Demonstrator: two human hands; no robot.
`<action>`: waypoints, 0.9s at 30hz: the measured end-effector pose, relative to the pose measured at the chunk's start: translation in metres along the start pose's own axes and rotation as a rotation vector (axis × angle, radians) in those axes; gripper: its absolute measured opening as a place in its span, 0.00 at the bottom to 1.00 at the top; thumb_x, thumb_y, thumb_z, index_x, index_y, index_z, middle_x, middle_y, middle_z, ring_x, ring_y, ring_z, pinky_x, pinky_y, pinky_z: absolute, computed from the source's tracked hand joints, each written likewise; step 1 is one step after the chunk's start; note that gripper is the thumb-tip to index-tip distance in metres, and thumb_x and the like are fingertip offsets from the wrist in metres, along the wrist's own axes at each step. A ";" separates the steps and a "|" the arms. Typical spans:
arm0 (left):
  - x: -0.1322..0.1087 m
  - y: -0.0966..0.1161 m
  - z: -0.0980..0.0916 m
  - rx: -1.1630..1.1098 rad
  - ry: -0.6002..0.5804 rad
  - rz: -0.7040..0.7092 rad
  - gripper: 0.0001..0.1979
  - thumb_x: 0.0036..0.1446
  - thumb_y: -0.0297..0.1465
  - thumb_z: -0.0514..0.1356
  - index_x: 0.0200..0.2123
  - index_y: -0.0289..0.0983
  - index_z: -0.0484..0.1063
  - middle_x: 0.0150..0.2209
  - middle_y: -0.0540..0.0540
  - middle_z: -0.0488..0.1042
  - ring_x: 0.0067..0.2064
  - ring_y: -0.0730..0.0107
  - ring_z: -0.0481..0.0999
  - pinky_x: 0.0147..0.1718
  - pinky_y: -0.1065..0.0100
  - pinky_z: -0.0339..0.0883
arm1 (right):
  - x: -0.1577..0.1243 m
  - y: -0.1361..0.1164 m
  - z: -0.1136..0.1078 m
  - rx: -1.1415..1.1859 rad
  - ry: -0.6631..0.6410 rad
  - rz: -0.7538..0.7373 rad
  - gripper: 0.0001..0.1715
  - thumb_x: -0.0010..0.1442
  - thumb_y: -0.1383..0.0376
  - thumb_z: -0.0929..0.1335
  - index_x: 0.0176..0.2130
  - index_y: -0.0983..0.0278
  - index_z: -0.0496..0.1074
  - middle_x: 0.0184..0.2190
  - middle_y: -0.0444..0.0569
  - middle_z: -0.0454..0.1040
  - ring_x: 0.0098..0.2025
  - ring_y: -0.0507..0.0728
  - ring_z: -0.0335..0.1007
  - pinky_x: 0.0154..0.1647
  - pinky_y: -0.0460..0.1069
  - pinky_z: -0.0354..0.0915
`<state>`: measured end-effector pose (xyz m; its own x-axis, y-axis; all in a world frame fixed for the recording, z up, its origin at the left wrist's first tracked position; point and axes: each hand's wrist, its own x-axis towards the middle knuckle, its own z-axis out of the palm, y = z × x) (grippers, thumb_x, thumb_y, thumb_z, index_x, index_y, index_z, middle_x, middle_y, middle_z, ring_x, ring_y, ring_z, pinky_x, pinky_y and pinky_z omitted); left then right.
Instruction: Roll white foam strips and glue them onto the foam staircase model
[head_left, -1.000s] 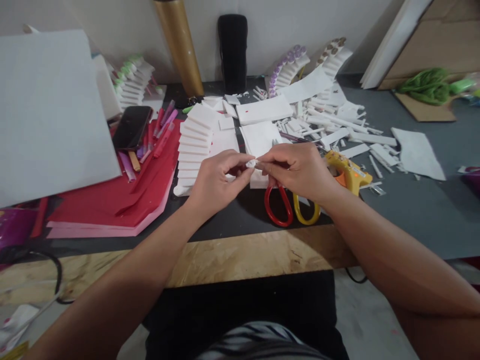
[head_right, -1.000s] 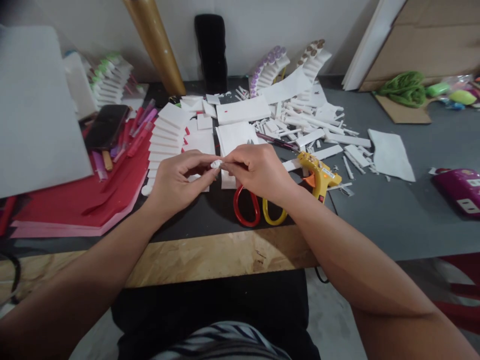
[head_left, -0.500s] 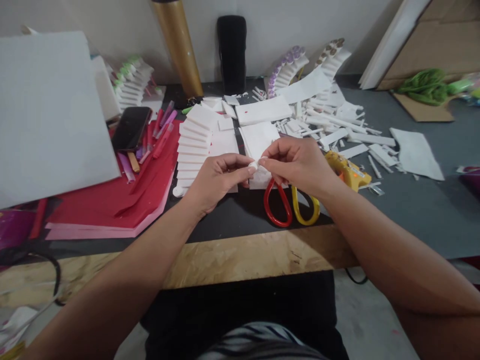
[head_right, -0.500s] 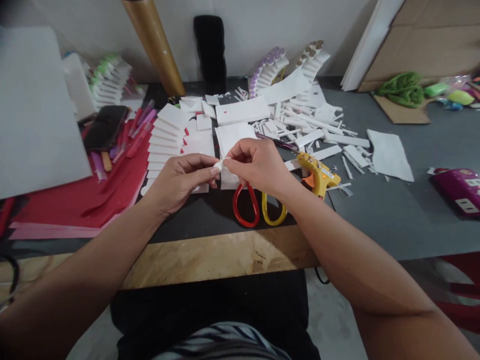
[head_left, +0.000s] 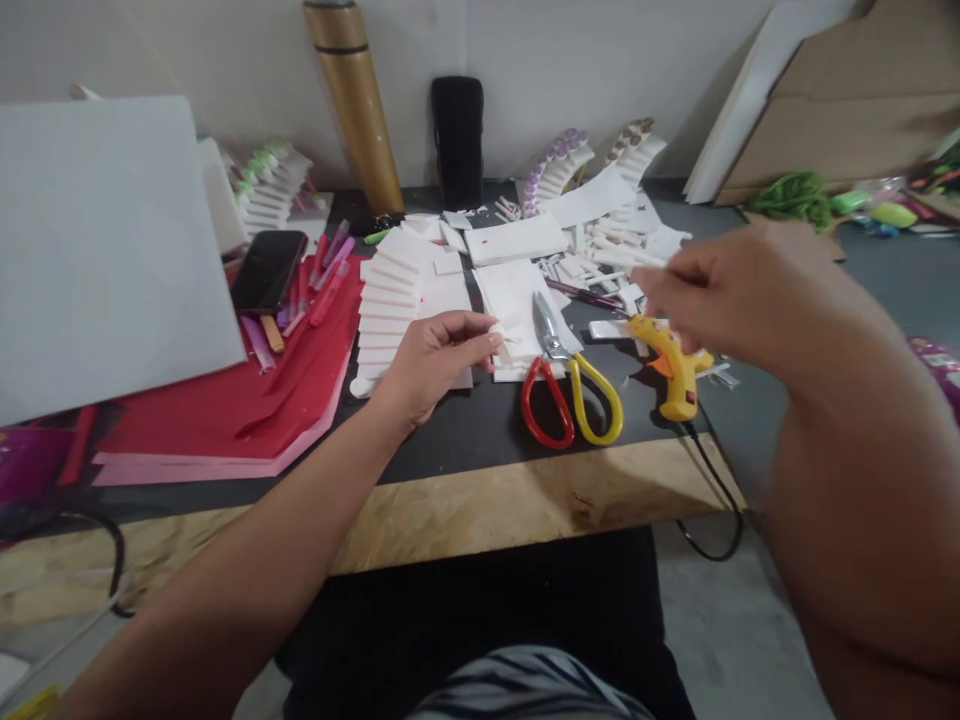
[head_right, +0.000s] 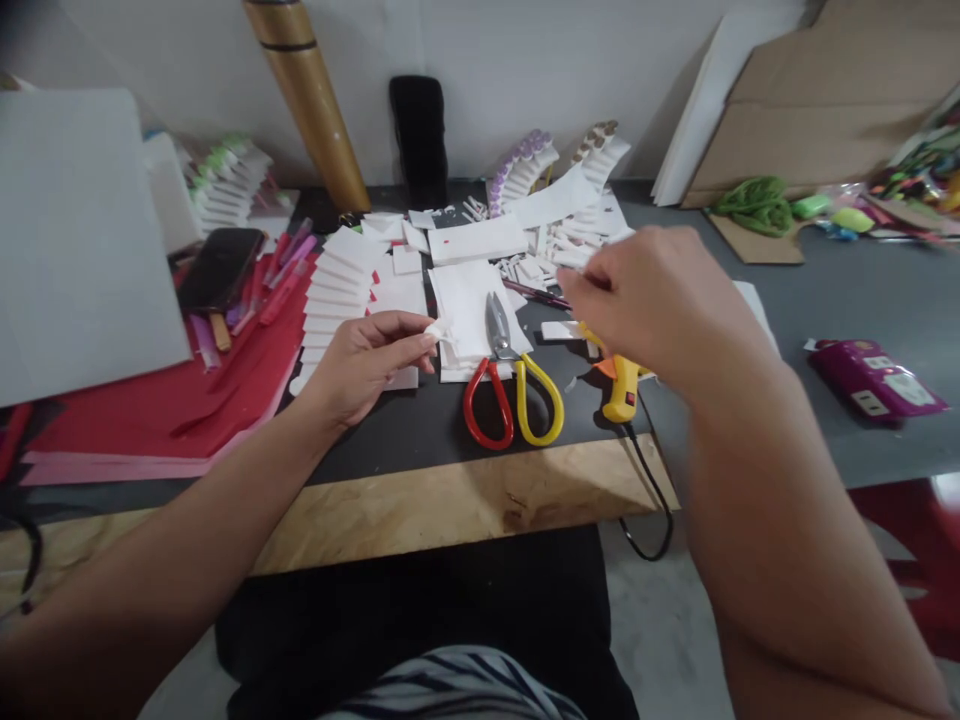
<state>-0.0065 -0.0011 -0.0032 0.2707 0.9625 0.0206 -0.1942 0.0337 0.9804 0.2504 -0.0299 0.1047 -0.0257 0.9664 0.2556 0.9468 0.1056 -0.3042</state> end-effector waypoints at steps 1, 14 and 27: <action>0.001 0.000 0.000 -0.003 0.008 0.006 0.13 0.47 0.32 0.75 0.36 0.34 0.81 0.29 0.51 0.79 0.26 0.77 0.77 0.32 0.70 0.71 | -0.007 0.006 -0.002 -0.185 -0.081 0.097 0.30 0.63 0.58 0.72 0.13 0.62 0.65 0.12 0.45 0.60 0.20 0.52 0.48 0.29 0.52 0.47; 0.000 -0.002 -0.001 0.121 -0.025 0.095 0.12 0.51 0.34 0.71 0.38 0.36 0.81 0.29 0.50 0.79 0.27 0.75 0.76 0.32 0.68 0.71 | -0.063 0.062 0.038 -0.179 -0.257 0.503 0.17 0.56 0.54 0.69 0.21 0.58 0.67 0.19 0.51 0.70 0.23 0.60 0.65 0.25 0.54 0.58; 0.002 -0.001 -0.004 -0.067 0.021 -0.019 0.13 0.47 0.34 0.74 0.36 0.36 0.79 0.29 0.50 0.79 0.27 0.76 0.76 0.33 0.68 0.72 | -0.035 0.022 0.041 1.112 -0.111 0.382 0.10 0.53 0.71 0.73 0.38 0.64 0.78 0.32 0.54 0.79 0.22 0.53 0.66 0.18 0.49 0.57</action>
<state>-0.0095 0.0021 -0.0047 0.2552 0.9669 -0.0032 -0.2519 0.0697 0.9652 0.2587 -0.0514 0.0514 0.1190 0.9888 -0.0900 0.1008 -0.1022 -0.9896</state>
